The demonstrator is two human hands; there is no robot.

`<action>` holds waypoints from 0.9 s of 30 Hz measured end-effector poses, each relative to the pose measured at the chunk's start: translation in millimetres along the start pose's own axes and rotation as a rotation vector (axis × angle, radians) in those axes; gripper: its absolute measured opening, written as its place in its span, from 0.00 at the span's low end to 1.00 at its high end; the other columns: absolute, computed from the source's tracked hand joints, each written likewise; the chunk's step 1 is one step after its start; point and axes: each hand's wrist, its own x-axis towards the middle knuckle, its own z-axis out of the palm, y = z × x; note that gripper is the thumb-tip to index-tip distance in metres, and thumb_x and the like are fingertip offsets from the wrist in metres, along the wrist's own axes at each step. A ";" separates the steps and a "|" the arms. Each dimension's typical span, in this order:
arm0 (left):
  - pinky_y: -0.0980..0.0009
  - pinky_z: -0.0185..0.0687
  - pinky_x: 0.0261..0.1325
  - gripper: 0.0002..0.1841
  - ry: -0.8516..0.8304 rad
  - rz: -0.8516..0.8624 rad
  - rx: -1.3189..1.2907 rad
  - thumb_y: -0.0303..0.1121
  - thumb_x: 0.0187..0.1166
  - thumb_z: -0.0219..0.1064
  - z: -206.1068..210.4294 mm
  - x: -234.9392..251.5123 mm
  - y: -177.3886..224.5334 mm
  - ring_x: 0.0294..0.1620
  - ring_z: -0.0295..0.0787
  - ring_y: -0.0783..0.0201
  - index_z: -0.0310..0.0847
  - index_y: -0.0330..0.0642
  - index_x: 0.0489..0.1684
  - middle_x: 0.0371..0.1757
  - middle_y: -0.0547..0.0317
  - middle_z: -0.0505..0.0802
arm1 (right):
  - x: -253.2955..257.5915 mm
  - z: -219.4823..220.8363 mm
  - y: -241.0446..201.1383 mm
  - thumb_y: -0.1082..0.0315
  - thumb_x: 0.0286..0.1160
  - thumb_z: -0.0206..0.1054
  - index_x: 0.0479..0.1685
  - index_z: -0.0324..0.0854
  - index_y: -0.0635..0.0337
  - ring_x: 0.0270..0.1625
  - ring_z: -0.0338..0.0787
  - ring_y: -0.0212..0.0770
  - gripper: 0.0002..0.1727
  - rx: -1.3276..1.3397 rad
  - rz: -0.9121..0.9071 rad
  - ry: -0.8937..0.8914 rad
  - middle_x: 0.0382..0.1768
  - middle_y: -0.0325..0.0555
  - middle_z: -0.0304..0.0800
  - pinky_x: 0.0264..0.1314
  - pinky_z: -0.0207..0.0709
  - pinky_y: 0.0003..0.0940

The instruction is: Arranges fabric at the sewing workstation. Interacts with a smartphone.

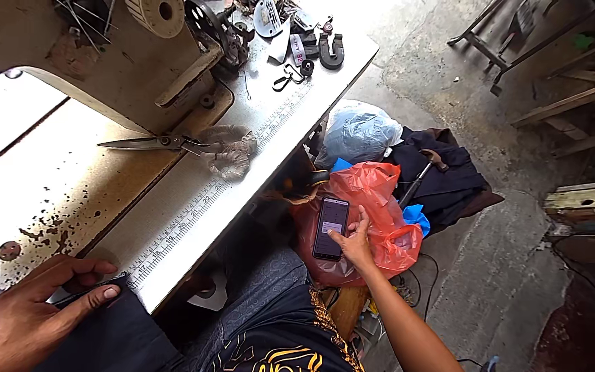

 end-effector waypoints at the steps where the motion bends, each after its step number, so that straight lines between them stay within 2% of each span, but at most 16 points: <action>1: 0.66 0.76 0.46 0.19 0.000 0.004 -0.002 0.35 0.64 0.72 0.0 0.0 -0.8 0.40 0.81 0.63 0.86 0.26 0.45 0.41 0.49 0.85 | 0.8 -2.4 0.6 0.65 0.58 0.82 0.93 0.38 0.64 0.47 0.82 0.41 0.63 0.015 -0.002 -0.015 0.54 0.56 0.77 0.50 0.82 0.36; 5: 0.66 0.75 0.46 0.18 -0.007 0.003 0.000 0.34 0.64 0.72 -0.5 0.3 1.7 0.39 0.80 0.63 0.86 0.25 0.44 0.40 0.49 0.85 | 3.0 -16.6 4.8 0.70 0.59 0.77 0.92 0.38 0.66 0.31 0.75 0.28 0.59 0.068 -0.011 -0.107 0.45 0.46 0.75 0.33 0.74 0.23; 6: 0.67 0.76 0.45 0.18 -0.005 0.004 0.004 0.34 0.64 0.73 -0.5 0.5 1.7 0.39 0.80 0.64 0.86 0.26 0.44 0.40 0.49 0.85 | 3.8 -20.1 7.0 0.72 0.58 0.77 0.92 0.37 0.67 0.31 0.76 0.27 0.60 0.081 -0.021 -0.138 0.45 0.45 0.75 0.32 0.73 0.21; 10: 0.66 0.76 0.46 0.17 -0.008 0.005 0.007 0.33 0.64 0.72 -0.7 0.0 1.4 0.40 0.80 0.64 0.85 0.26 0.44 0.40 0.50 0.85 | 3.0 -27.7 9.1 0.76 0.51 0.77 0.94 0.34 0.64 0.42 0.82 0.33 0.65 0.015 -0.024 -0.272 0.55 0.50 0.72 0.38 0.81 0.25; 13: 0.69 0.76 0.46 0.18 0.007 0.020 0.015 0.35 0.63 0.72 1.3 0.3 -1.7 0.39 0.80 0.66 0.86 0.27 0.43 0.39 0.51 0.85 | 0.8 -30.5 8.4 0.74 0.49 0.80 0.94 0.32 0.63 0.51 0.82 0.38 0.68 -0.107 -0.052 -0.336 0.64 0.56 0.71 0.46 0.81 0.28; 15: 0.67 0.76 0.47 0.17 0.001 0.003 0.003 0.32 0.64 0.73 0.3 -0.1 4.5 0.40 0.80 0.64 0.85 0.25 0.44 0.40 0.49 0.85 | -1.0 -31.0 7.8 0.72 0.48 0.81 0.94 0.32 0.64 0.55 0.81 0.40 0.69 -0.153 -0.067 -0.351 0.69 0.59 0.69 0.50 0.80 0.28; 18: 0.66 0.76 0.46 0.16 -0.004 -0.006 -0.002 0.30 0.64 0.73 -0.6 0.1 7.2 0.40 0.80 0.63 0.85 0.25 0.44 0.40 0.48 0.85 | -1.9 -31.3 5.2 0.72 0.50 0.81 0.94 0.32 0.65 0.57 0.82 0.42 0.68 -0.174 -0.069 -0.351 0.71 0.61 0.69 0.52 0.80 0.29; 22: 0.66 0.76 0.46 0.17 0.001 0.009 0.016 0.33 0.64 0.72 0.2 1.0 2.9 0.40 0.81 0.63 0.85 0.25 0.43 0.40 0.49 0.85 | -1.5 -31.2 7.4 0.72 0.50 0.81 0.94 0.31 0.65 0.56 0.81 0.41 0.68 -0.167 -0.074 -0.344 0.70 0.60 0.69 0.51 0.80 0.29; 23: 0.64 0.77 0.47 0.19 0.008 0.027 0.052 0.36 0.66 0.71 0.6 0.0 1.5 0.41 0.82 0.60 0.86 0.25 0.44 0.41 0.47 0.86 | -1.7 -31.4 7.6 0.72 0.50 0.81 0.94 0.32 0.65 0.56 0.82 0.41 0.68 -0.165 -0.076 -0.341 0.70 0.60 0.69 0.51 0.80 0.29; 25: 0.49 0.81 0.52 0.20 0.076 0.143 0.203 0.40 0.73 0.68 2.0 -9.4 -0.8 0.44 0.88 0.45 0.87 0.25 0.45 0.43 0.34 0.89 | -2.4 -31.5 7.0 0.72 0.50 0.80 0.94 0.32 0.65 0.56 0.82 0.41 0.68 -0.158 -0.078 -0.341 0.69 0.59 0.70 0.51 0.80 0.28; 26: 0.44 0.80 0.55 0.20 0.163 0.234 0.298 0.40 0.79 0.66 5.2 -18.8 -1.1 0.47 0.90 0.39 0.88 0.27 0.47 0.43 0.30 0.91 | -2.2 -31.0 6.4 0.72 0.50 0.80 0.94 0.31 0.66 0.56 0.81 0.40 0.68 -0.155 -0.080 -0.343 0.68 0.58 0.70 0.51 0.80 0.28; 27: 0.48 0.81 0.55 0.17 0.300 0.349 0.380 0.40 0.84 0.65 11.9 -30.6 1.9 0.46 0.90 0.41 0.87 0.31 0.47 0.42 0.33 0.91 | -2.0 -30.9 6.0 0.72 0.50 0.80 0.94 0.31 0.66 0.55 0.81 0.40 0.68 -0.151 -0.082 -0.342 0.68 0.58 0.70 0.51 0.80 0.28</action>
